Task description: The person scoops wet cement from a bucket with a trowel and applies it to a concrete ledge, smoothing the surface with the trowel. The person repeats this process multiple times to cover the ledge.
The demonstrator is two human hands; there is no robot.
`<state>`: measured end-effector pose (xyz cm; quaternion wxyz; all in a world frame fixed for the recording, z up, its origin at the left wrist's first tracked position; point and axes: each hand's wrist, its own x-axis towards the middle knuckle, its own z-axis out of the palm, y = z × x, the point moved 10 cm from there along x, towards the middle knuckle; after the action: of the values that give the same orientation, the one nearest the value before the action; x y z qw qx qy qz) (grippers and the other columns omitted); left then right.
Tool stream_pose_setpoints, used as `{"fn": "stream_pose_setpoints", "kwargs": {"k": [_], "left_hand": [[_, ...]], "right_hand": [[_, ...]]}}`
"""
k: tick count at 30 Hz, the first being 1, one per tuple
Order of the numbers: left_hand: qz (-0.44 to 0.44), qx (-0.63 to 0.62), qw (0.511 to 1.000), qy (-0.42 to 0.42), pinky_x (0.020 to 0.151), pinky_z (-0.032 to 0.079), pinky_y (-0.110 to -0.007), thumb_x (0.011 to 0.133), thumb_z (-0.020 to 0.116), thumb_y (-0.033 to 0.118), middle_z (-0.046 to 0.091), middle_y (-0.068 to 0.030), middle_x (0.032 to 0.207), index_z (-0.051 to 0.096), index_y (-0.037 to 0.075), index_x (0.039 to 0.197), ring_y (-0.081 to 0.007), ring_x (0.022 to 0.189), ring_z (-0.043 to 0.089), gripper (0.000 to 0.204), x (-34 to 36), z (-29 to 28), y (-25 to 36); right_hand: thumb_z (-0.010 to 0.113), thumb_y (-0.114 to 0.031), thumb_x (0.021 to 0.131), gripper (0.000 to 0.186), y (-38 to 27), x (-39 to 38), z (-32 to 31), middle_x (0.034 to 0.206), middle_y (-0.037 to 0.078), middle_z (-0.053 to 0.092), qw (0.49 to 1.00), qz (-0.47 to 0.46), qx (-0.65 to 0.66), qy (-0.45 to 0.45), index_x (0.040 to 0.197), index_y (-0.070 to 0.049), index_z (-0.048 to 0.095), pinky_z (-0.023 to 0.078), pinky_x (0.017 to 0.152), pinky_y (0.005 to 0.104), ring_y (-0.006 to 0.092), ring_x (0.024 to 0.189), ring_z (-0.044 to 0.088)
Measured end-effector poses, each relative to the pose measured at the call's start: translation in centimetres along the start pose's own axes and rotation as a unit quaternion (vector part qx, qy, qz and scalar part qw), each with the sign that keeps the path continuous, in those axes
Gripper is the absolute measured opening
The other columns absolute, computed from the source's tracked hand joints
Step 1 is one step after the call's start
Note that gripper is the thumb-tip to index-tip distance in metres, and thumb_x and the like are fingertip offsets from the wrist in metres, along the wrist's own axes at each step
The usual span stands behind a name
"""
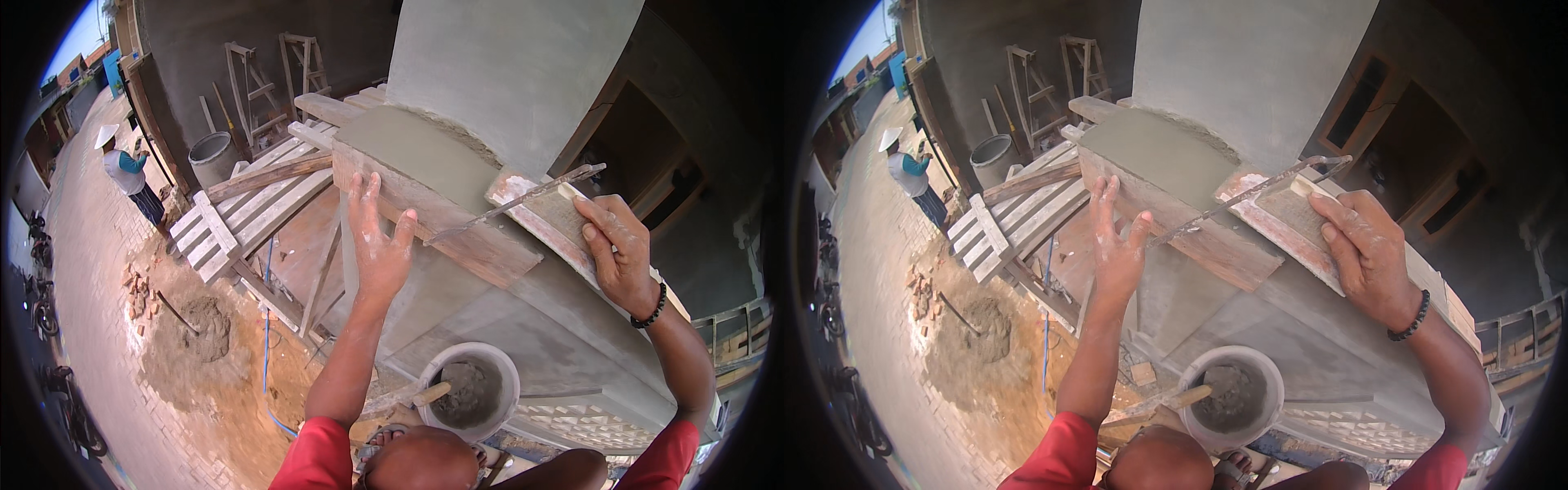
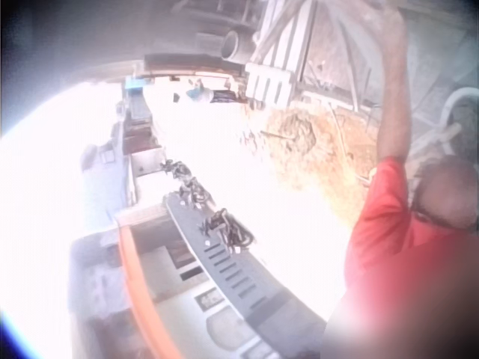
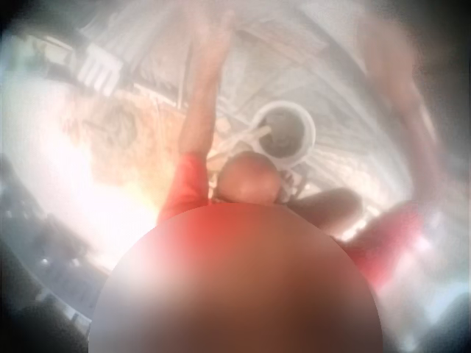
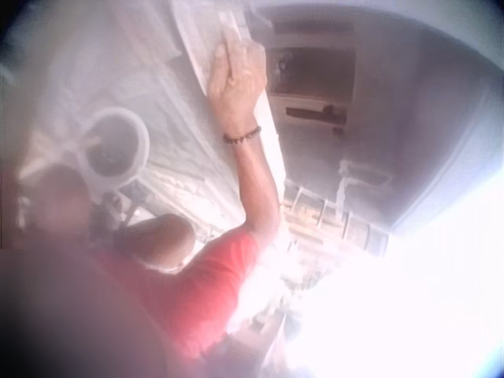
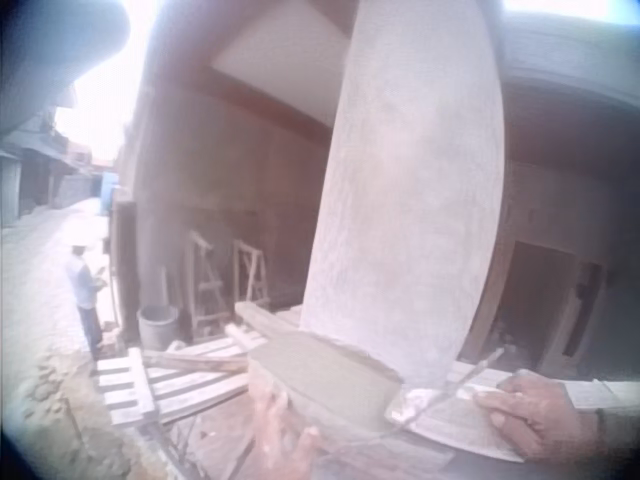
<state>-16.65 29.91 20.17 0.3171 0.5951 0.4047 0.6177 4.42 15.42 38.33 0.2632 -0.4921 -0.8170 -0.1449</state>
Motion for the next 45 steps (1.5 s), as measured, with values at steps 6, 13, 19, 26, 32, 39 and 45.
{"fn": "stream_pose_setpoints", "kwargs": {"k": [6,13,19,26,32,39,45], "left_hand": [[0.003,0.012,1.000,0.000,0.111,0.032,-0.052,0.090,0.068,0.024,0.021,-0.0196,0.157,0.036,0.006,0.148,-0.0367,0.145,0.025,0.068,0.0,0.0,-0.1],[0.006,0.010,1.000,-0.013,0.118,0.021,-0.048,0.090,0.066,0.021,0.020,-0.0231,0.157,0.035,0.000,0.147,-0.0385,0.146,0.020,0.068,0.0,0.3,0.2],[-0.002,0.007,1.000,-0.013,0.118,0.020,-0.049,0.090,0.066,0.020,0.020,-0.0236,0.157,0.034,0.001,0.148,-0.0393,0.145,0.020,0.069,-0.2,0.4,0.0],[0.003,0.002,1.000,0.003,0.118,0.020,-0.049,0.090,0.066,0.019,0.021,-0.0238,0.156,0.035,0.002,0.148,-0.0392,0.145,0.021,0.068,-0.1,0.1,0.1],[0.006,0.002,1.000,0.005,0.118,0.020,-0.049,0.088,0.067,0.018,0.024,-0.0242,0.155,0.036,0.001,0.147,-0.0388,0.144,0.023,0.068,0.1,0.2,0.1],[0.009,-0.001,1.000,0.007,0.117,0.021,-0.048,0.088,0.067,0.019,0.025,-0.0247,0.154,0.037,0.000,0.145,-0.0387,0.144,0.025,0.067,0.2,0.2,0.0],[0.010,0.022,1.000,0.008,0.110,0.033,-0.051,0.090,0.067,0.021,0.024,-0.0187,0.157,0.037,0.006,0.147,-0.0355,0.143,0.029,0.067,0.0,-0.1,-0.4]], "right_hand": [[0.059,-0.003,0.090,0.030,0.1,6.6,6.9,0.084,0.014,0.057,0.998,-0.035,0.037,0.030,0.119,-0.005,0.067,0.046,0.068,0.0387,0.0289,0.075,0.055],[0.057,-0.013,0.093,0.030,-0.6,13.1,11.4,0.082,0.015,0.054,0.997,-0.071,0.030,0.016,0.121,-0.007,0.067,0.044,0.069,0.0428,0.0322,0.075,0.053],[0.057,-0.013,0.093,0.030,-0.7,11.7,10.6,0.080,0.014,0.052,0.994,-0.085,0.015,-0.069,0.121,-0.007,0.067,0.043,0.069,0.0421,0.0316,0.076,0.052],[0.060,-0.008,0.091,0.030,-0.2,5.3,6.1,0.084,0.014,0.053,0.991,-0.065,0.007,-0.115,0.120,-0.009,0.068,0.042,0.068,0.0397,0.0284,0.077,0.053],[0.063,-0.003,0.087,0.035,0.2,1.1,2.3,0.087,0.013,0.055,0.992,-0.048,-0.012,-0.117,0.121,-0.011,0.068,0.043,0.067,0.0397,0.0289,0.078,0.053],[0.065,-0.001,0.083,0.042,-0.5,-2.6,-1.0,0.088,0.014,0.056,0.987,-0.022,-0.039,-0.155,0.124,-0.012,0.065,0.044,0.066,0.0389,0.0296,0.076,0.053],[0.061,0.001,0.082,0.037,-1.2,-4.9,-5.1,0.087,0.014,0.057,0.985,-0.009,-0.063,-0.163,0.118,-0.006,0.067,0.044,0.065,0.0367,0.0269,0.074,0.054]]}}
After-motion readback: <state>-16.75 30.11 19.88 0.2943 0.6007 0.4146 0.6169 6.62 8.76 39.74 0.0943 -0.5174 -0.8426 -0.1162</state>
